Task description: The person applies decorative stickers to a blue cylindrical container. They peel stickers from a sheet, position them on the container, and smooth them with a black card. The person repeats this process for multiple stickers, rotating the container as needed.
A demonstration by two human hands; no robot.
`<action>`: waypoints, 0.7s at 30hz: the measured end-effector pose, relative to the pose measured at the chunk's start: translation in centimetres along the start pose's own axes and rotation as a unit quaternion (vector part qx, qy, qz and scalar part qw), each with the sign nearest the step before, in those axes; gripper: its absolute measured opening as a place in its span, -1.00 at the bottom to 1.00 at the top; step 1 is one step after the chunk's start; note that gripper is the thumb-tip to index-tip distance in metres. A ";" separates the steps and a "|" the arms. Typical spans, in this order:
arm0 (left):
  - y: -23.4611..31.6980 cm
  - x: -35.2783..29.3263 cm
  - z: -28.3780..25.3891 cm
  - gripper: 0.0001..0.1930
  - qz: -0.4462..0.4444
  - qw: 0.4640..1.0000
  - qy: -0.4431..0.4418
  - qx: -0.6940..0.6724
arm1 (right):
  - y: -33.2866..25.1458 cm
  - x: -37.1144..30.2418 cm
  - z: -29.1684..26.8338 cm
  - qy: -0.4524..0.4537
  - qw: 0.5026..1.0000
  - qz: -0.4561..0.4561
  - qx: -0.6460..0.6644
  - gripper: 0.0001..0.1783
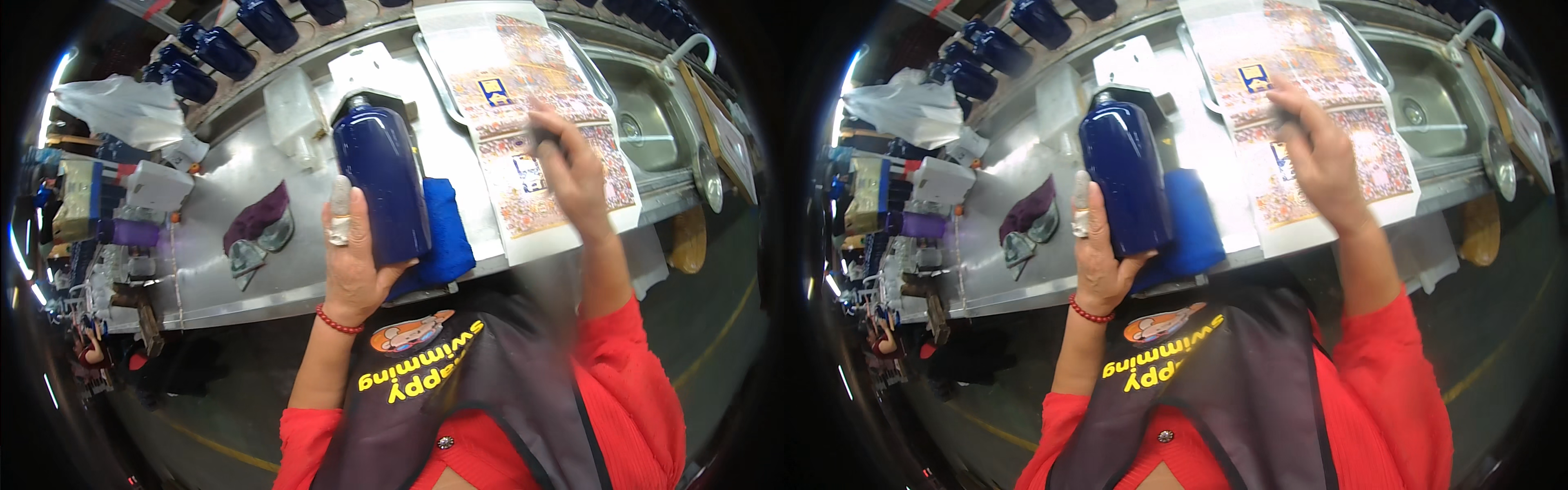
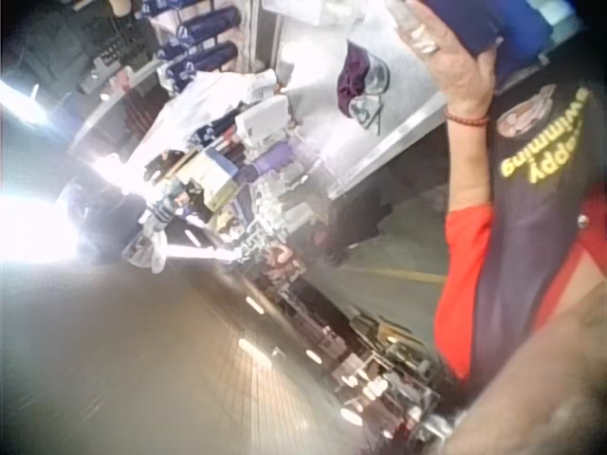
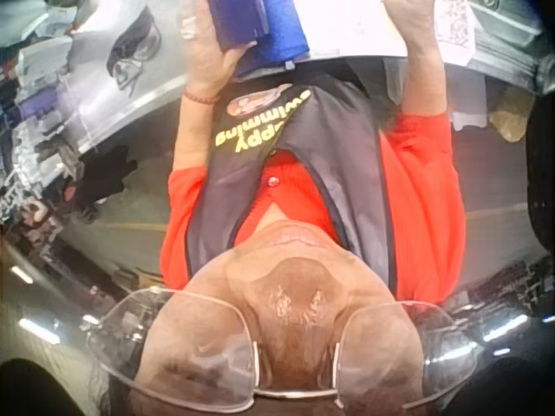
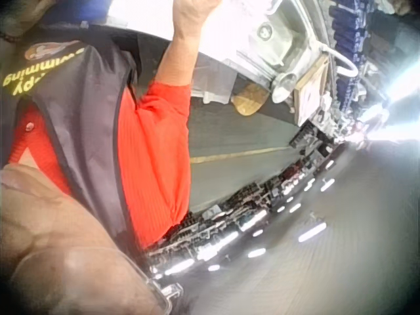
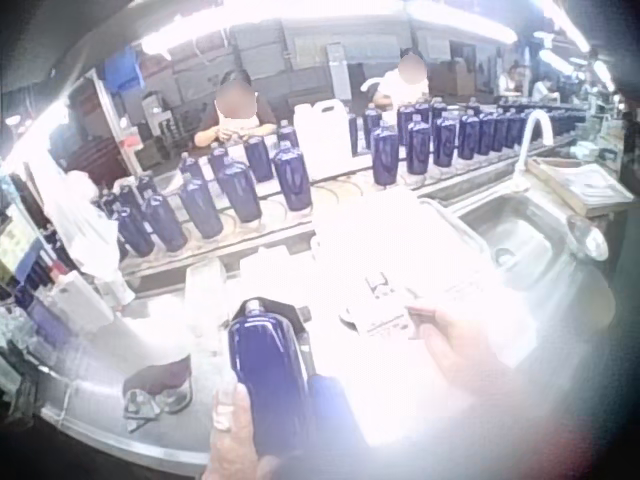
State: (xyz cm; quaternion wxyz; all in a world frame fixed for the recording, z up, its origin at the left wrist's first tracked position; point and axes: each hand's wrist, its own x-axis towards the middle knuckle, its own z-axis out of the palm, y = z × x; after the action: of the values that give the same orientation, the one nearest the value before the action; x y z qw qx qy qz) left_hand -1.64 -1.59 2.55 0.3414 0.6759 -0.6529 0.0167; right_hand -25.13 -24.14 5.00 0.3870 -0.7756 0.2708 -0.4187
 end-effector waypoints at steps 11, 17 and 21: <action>0.0 -0.8 0.3 0.05 0.002 1.000 0.010 0.029 | 20.2 21.1 -10.6 -0.111 0.862 0.017 -0.494 -0.62; -0.4 -1.5 0.5 0.07 -0.004 1.000 -0.012 0.023 | 26.3 28.1 -10.7 -0.080 0.788 0.159 -0.589 -0.30; -0.6 -2.0 0.9 0.07 -0.007 1.000 0.007 0.028 | 29.0 29.8 -10.9 -0.059 0.806 0.148 -0.570 -0.26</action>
State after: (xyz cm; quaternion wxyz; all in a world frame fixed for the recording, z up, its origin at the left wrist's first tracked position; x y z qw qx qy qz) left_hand -1.76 -0.31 0.69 0.3271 0.6894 -0.6453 0.0374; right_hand -22.29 -66.45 -2.05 -0.0524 -0.8303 0.5492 -0.0794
